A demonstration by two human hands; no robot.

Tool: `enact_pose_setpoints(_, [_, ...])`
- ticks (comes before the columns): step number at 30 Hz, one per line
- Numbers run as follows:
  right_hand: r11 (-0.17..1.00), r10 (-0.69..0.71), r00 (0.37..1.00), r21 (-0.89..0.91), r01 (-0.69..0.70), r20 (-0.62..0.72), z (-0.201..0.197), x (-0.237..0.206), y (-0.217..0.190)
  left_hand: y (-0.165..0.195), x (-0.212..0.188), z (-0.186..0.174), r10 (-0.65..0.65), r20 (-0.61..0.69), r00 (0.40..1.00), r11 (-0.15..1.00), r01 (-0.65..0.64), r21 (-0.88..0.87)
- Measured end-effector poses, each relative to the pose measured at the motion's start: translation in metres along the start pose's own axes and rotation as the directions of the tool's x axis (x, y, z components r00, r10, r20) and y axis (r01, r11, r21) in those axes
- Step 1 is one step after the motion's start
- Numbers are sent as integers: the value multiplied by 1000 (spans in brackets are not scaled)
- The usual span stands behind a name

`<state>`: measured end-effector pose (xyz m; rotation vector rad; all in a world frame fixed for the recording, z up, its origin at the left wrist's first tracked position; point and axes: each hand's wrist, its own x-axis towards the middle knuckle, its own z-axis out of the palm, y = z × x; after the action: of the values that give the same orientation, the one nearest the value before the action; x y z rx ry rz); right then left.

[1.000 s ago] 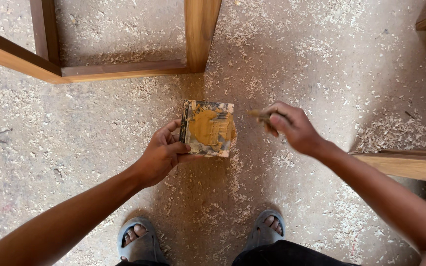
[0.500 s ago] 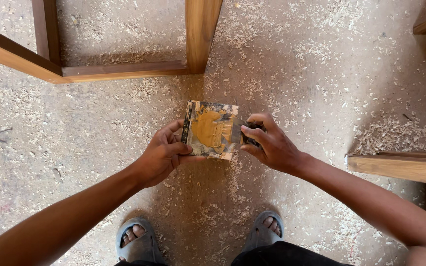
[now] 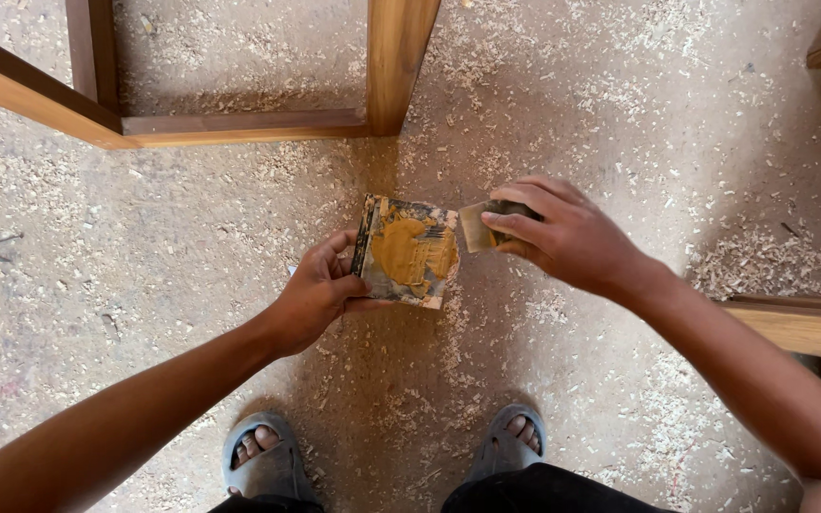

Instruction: The person scoops wood filler from a bucket onto a putty knife, spreads it on a small board, then applies the filler to a rectangular wooden tabletop using the putty knife. The person works along the edges and surface of the tabletop, smoothing the filler into the wood grain.

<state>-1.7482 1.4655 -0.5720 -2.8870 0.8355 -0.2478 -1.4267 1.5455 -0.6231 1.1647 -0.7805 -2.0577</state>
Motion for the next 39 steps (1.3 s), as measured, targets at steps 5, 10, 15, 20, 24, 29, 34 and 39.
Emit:
enact_pose_setpoints(5, [1000,-7,993,-25,10,117,-10,14,0,0,0,-1,-14,23,1000,999,13,44])
enact_pose_setpoints(10, [992,-109,988,69,102,110,-4,13,-6,0,-1,2,-11,74,997,999,8,40])
enact_pose_setpoints(15, [984,-169,982,69,164,83,4,12,-18,-1,0,7,-13,41,999,999,14,-33])
enact_pose_setpoints(20, [988,-128,988,91,121,87,5,12,-35,-3,2,13,-21,-33,999,996,19,-83])
enact_pose_setpoints(24, [991,-86,996,101,85,10,6,11,-46,-6,2,21,-14,-67,998,996,8,-89])
enact_pose_setpoints(29, [993,-40,999,107,40,1,11,12,-50,-4,0,22,-26,-78,997,998,21,-67])
enact_pose_setpoints(34, [987,8,999,161,-13,34,9,8,-46,-1,-1,20,-15,-75,997,998,11,-57])
enact_pose_setpoints(39, [991,2,1000,133,-4,18,9,6,-44,-1,0,19,-10,-99,995,999,6,-41])
